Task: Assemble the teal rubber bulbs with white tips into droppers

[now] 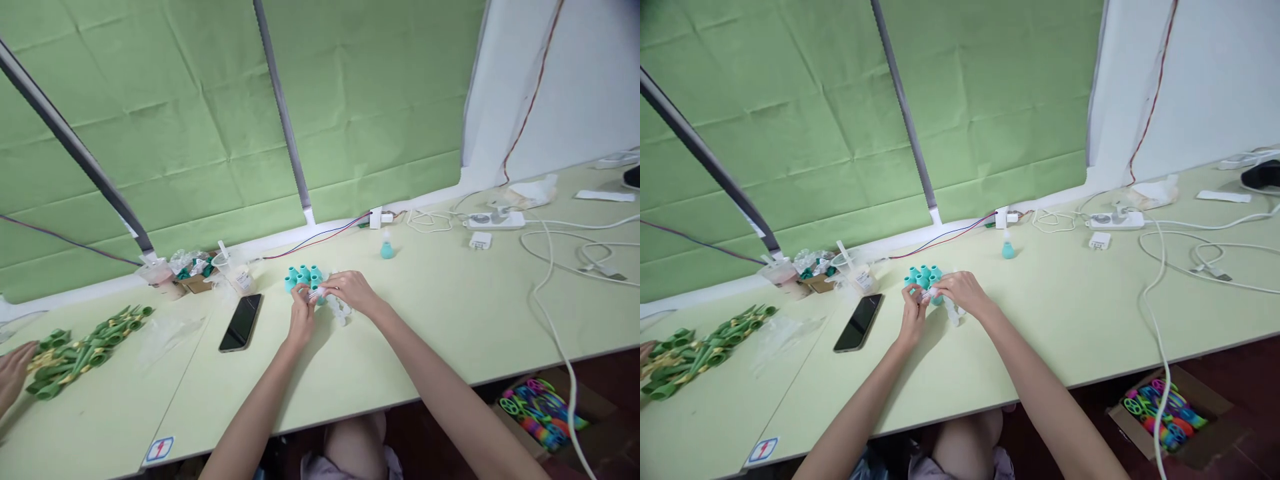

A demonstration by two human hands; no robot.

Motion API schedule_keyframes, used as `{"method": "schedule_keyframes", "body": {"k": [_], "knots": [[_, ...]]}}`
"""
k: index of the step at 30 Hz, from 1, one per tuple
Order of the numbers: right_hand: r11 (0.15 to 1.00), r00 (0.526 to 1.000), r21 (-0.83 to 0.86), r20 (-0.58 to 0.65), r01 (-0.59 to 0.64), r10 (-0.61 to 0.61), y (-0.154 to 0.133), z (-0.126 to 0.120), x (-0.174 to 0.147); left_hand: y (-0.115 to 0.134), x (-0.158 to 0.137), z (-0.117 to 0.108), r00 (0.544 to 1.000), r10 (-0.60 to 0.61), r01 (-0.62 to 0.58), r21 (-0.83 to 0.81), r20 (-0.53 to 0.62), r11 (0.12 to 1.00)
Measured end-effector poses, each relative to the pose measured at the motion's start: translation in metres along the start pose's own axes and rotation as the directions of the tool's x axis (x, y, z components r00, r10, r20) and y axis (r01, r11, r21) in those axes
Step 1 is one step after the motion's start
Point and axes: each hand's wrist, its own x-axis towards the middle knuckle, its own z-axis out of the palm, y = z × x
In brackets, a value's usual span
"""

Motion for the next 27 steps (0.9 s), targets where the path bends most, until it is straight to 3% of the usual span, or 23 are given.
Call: {"method": "schedule_keyframes", "body": {"k": [3, 6, 11, 17, 22, 27], "knots": [[0.999, 0.999, -0.036, -0.029, 0.035, -0.036, 0.004, 0.008, -0.001, -0.001, 0.000, 0.000, 1.000, 0.001, -0.001, 0.011, -0.010, 1.000], [0.995, 0.997, -0.069, -0.022, 0.074, -0.076, 0.005, 0.010, -0.001, -0.004, 0.002, -0.003, 0.998, 0.032, -0.038, 0.097, 0.063, 0.995], [0.990, 0.986, -0.069, 0.119, 0.125, -0.116, 0.001, 0.006, -0.001, -0.008, 0.004, -0.013, 0.964, 0.108, -0.167, 0.241, 0.242, 0.956], [0.989, 0.984, -0.085, 0.146, 0.119, -0.106, -0.001, 0.009, -0.002, -0.011, 0.006, -0.013, 0.942, 0.168, -0.241, 0.239, 0.289, 0.941], [0.989, 0.991, -0.127, 0.119, 0.077, -0.062, -0.003, 0.012, -0.004, -0.007, 0.003, -0.014, 0.953, 0.072, -0.148, 0.247, 0.293, 0.958], [0.999, 0.999, -0.047, 0.050, -0.003, 0.005, -0.004, 0.010, 0.000, 0.002, 0.008, -0.019, 0.952, 0.008, -0.057, 0.153, 0.306, 0.987]]}}
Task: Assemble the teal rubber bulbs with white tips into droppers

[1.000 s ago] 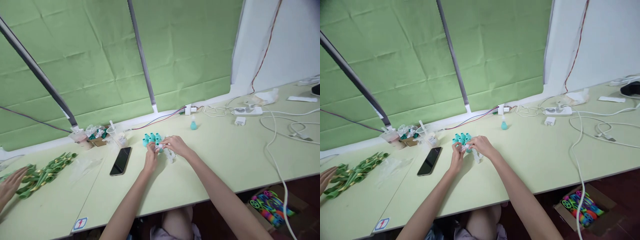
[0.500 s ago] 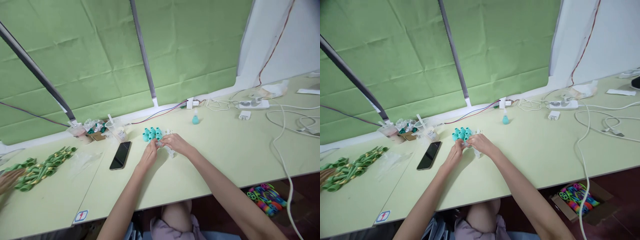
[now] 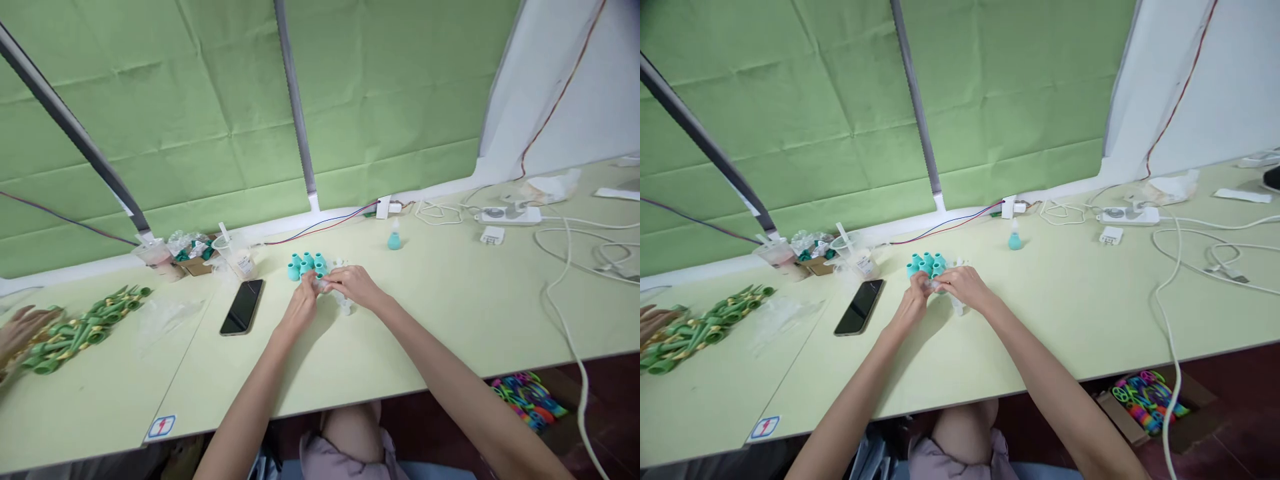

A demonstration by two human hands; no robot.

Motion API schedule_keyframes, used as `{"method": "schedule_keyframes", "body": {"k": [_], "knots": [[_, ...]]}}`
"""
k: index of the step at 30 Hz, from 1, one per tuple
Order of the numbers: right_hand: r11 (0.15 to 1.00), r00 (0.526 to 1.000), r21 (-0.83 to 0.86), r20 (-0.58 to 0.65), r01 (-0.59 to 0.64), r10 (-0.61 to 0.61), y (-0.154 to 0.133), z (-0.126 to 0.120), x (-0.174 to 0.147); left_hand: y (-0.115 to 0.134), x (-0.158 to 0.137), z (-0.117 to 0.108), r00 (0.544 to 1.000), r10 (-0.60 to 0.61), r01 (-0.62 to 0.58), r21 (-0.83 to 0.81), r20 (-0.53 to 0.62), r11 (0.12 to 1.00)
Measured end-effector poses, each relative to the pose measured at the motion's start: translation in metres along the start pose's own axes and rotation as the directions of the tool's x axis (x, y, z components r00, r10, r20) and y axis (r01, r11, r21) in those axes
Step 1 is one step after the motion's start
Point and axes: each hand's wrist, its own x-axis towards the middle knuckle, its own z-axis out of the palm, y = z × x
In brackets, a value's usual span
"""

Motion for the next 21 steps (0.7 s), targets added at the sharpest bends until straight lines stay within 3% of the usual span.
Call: {"method": "schedule_keyframes", "body": {"k": [3, 7, 10, 13, 16, 21], "knots": [[0.970, 0.988, 0.191, -0.017, -0.150, 0.156, 0.002, -0.002, 0.003, -0.001, 0.003, -0.001, 0.998, 0.028, -0.034, -0.096, -0.057, 0.995], [0.841, 0.948, 0.441, 0.088, -0.314, 0.307, 0.007, 0.001, 0.004, -0.004, 0.002, 0.004, 0.996, 0.051, -0.060, -0.139, -0.068, 0.988], [0.773, 0.925, 0.520, 0.109, -0.364, 0.363, 0.010, 0.007, 0.004, -0.004, 0.001, 0.006, 0.994, 0.107, -0.110, -0.126, -0.033, 0.986], [0.665, 0.913, 0.650, 0.119, -0.368, 0.390, 0.013, 0.008, 0.006, -0.009, 0.005, 0.000, 0.980, 0.137, -0.144, -0.040, -0.145, 0.989], [0.543, 0.883, 0.756, 0.095, -0.365, 0.460, 0.016, 0.003, 0.006, -0.022, 0.010, -0.012, 0.954, 0.089, -0.051, 0.140, -0.286, 0.989], [0.421, 0.864, 0.832, 0.129, -0.361, 0.487, 0.020, 0.002, 0.005, -0.045, 0.010, -0.021, 0.939, -0.055, 0.167, 0.311, -0.339, 0.936]]}}
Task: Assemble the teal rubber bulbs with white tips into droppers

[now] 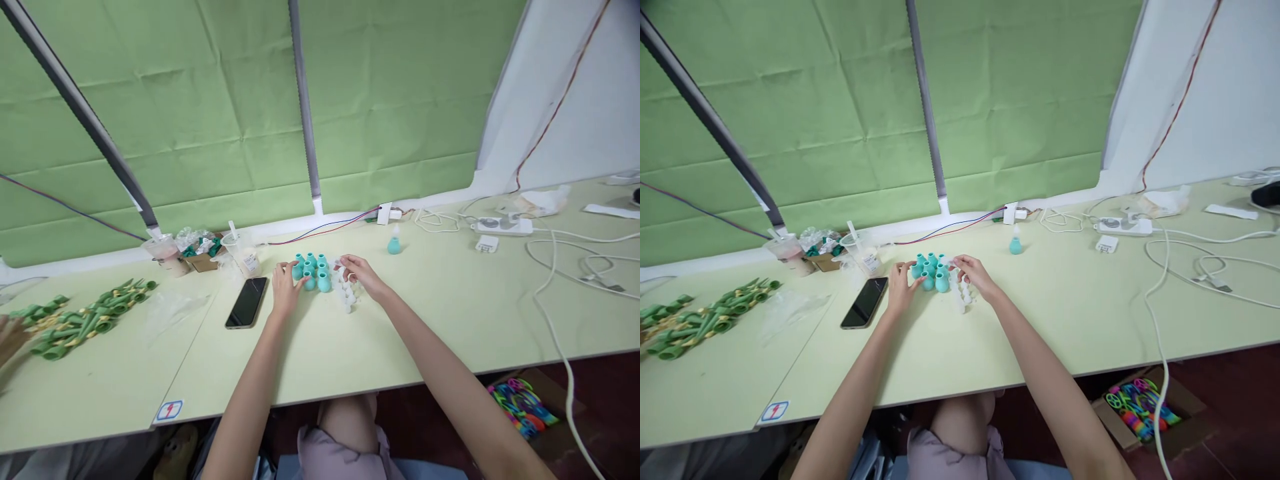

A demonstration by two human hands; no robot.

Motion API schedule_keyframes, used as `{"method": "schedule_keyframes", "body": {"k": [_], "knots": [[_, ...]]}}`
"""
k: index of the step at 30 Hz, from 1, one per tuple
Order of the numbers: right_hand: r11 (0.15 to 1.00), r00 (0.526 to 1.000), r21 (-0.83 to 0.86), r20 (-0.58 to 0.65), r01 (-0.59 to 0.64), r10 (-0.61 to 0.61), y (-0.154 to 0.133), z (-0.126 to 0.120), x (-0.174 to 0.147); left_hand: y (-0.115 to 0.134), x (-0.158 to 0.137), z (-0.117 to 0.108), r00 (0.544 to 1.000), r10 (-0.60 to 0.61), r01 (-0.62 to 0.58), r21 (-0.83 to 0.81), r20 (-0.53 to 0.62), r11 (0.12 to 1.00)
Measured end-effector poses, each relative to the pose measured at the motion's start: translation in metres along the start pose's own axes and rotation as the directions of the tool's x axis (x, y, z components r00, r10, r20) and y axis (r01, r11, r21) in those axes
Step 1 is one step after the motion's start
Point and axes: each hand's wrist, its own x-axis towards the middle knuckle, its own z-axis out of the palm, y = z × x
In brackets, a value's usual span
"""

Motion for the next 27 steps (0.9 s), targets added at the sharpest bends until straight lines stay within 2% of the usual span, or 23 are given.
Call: {"method": "schedule_keyframes", "body": {"k": [3, 5, 7, 9, 11, 14, 16, 17, 18, 19, 21, 24, 27], "knots": [[1.000, 1.000, 0.017, 0.024, -0.008, 0.008, 0.001, 0.002, -0.001, -0.003, -0.003, 0.006, 1.000, -0.009, 0.009, 0.000, 0.021, 1.000], [0.999, 1.000, 0.035, 0.025, 0.000, 0.000, -0.001, 0.003, -0.002, -0.001, -0.004, 0.010, 0.999, -0.032, 0.033, -0.071, 0.012, 0.997], [0.997, 0.999, 0.066, 0.020, 0.028, -0.029, -0.004, 0.004, -0.003, 0.004, -0.004, 0.013, 0.996, -0.082, 0.075, -0.251, -0.017, 0.965], [0.994, 0.998, 0.089, 0.013, 0.055, -0.056, -0.008, 0.004, -0.005, 0.009, -0.002, 0.013, 0.989, -0.142, 0.102, -0.495, -0.042, 0.863], [0.994, 0.998, 0.090, 0.002, 0.067, -0.068, -0.012, 0.005, -0.006, 0.014, 0.000, 0.009, 0.977, -0.207, 0.109, -0.705, -0.056, 0.701], [0.995, 0.999, 0.082, 0.003, 0.052, -0.053, -0.015, 0.008, -0.009, 0.019, 0.005, -0.001, 0.945, -0.324, 0.150, -0.932, 0.037, 0.329], [0.997, 0.999, 0.078, 0.012, 0.029, -0.030, -0.014, 0.010, -0.009, 0.020, 0.007, -0.009, 0.919, -0.352, 0.201, -0.979, 0.176, 0.035], [0.997, 1.000, 0.072, 0.015, 0.022, -0.024, -0.013, 0.011, -0.008, 0.021, 0.008, -0.011, 0.910, -0.343, 0.231, -0.971, 0.235, -0.052], [0.998, 1.000, 0.062, 0.019, 0.024, -0.025, -0.012, 0.011, -0.007, 0.021, 0.008, -0.013, 0.902, -0.326, 0.263, -0.959, 0.282, -0.102], [0.998, 0.999, 0.045, 0.023, 0.033, -0.034, -0.010, 0.012, -0.007, 0.023, 0.007, -0.014, 0.897, -0.305, 0.298, -0.948, 0.319, -0.114], [0.998, 0.997, -0.014, 0.030, 0.066, -0.065, -0.007, 0.013, -0.005, 0.027, 0.005, -0.011, 0.888, -0.237, 0.397, -0.917, 0.395, -0.039], [0.984, 0.992, -0.127, 0.016, 0.123, -0.122, -0.003, 0.014, -0.004, 0.033, 0.000, 0.001, 0.862, -0.159, 0.506, -0.835, 0.481, 0.217], [0.966, 0.983, -0.187, -0.004, 0.179, -0.183, -0.001, 0.014, -0.005, 0.037, -0.004, 0.013, 0.878, -0.131, 0.468, -0.769, 0.460, 0.436]]}}
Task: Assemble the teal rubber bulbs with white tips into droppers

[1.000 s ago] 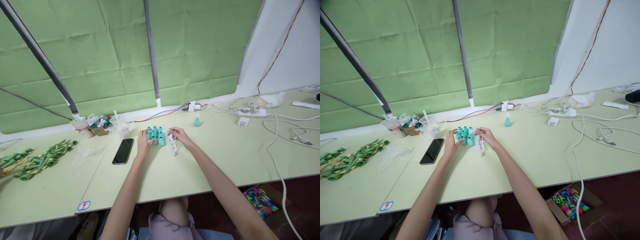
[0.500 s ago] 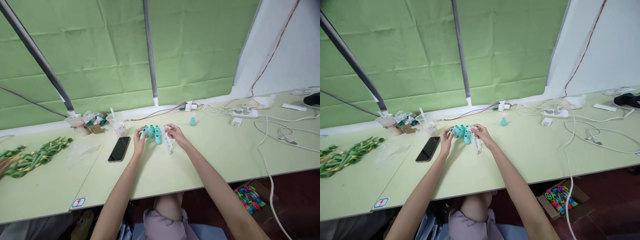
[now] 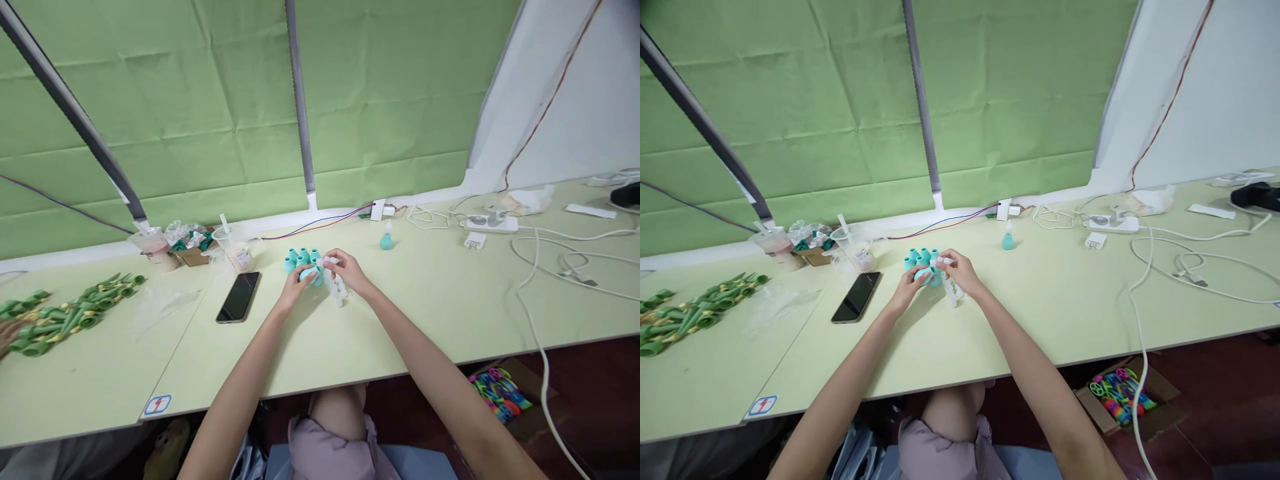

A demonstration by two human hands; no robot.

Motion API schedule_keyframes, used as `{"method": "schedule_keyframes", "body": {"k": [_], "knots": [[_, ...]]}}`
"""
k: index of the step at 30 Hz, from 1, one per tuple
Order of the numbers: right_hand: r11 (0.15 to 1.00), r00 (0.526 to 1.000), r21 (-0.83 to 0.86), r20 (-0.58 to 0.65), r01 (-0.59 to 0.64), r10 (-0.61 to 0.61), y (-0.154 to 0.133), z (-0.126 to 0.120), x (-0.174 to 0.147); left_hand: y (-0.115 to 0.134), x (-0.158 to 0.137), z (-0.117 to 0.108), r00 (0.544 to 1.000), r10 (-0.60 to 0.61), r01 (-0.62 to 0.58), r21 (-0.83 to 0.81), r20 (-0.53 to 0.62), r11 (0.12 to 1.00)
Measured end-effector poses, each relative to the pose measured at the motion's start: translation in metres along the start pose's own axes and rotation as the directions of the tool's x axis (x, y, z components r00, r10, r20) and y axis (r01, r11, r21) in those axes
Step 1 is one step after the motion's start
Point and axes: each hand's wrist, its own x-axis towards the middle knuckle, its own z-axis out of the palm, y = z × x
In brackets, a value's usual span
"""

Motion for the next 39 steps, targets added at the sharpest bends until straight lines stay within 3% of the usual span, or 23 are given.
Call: {"method": "schedule_keyframes", "body": {"k": [7, 11, 16, 23, 28, 34, 39], "knots": [[0.996, 0.999, -0.089, -0.048, 0.000, -0.004, 0.002, -0.002, 0.001, 0.003, -0.002, 0.007, 0.994, 0.098, -0.091, 0.120, -0.057, 0.989], [1.000, 0.997, -0.030, -0.076, 0.006, -0.008, 0.000, -0.003, 0.001, 0.010, -0.006, 0.012, 0.984, 0.149, -0.139, 0.108, -0.094, 0.984], [1.000, 1.000, 0.023, -0.016, 0.008, -0.008, -0.003, 0.000, -0.001, 0.009, -0.006, 0.011, 0.977, 0.176, -0.160, 0.134, -0.117, 0.978], [0.995, 1.000, -0.098, -0.022, 0.012, -0.014, 0.006, 0.003, -0.002, 0.006, -0.008, 0.004, 0.969, 0.203, -0.124, 0.433, -0.140, 0.893], [0.982, 1.000, -0.185, 0.013, 0.029, -0.027, 0.010, 0.005, -0.002, 0.012, -0.012, 0.001, 0.950, 0.303, -0.210, 0.560, -0.076, 0.801], [1.000, 1.000, 0.010, -0.008, 0.021, -0.020, 0.003, 0.012, -0.004, 0.017, -0.015, 0.007, 0.926, 0.341, -0.226, 0.484, -0.163, 0.845], [0.999, 1.000, 0.043, 0.019, 0.001, -0.002, -0.001, 0.010, -0.005, 0.018, -0.014, 0.005, 0.924, 0.367, -0.256, 0.534, -0.111, 0.806]]}}
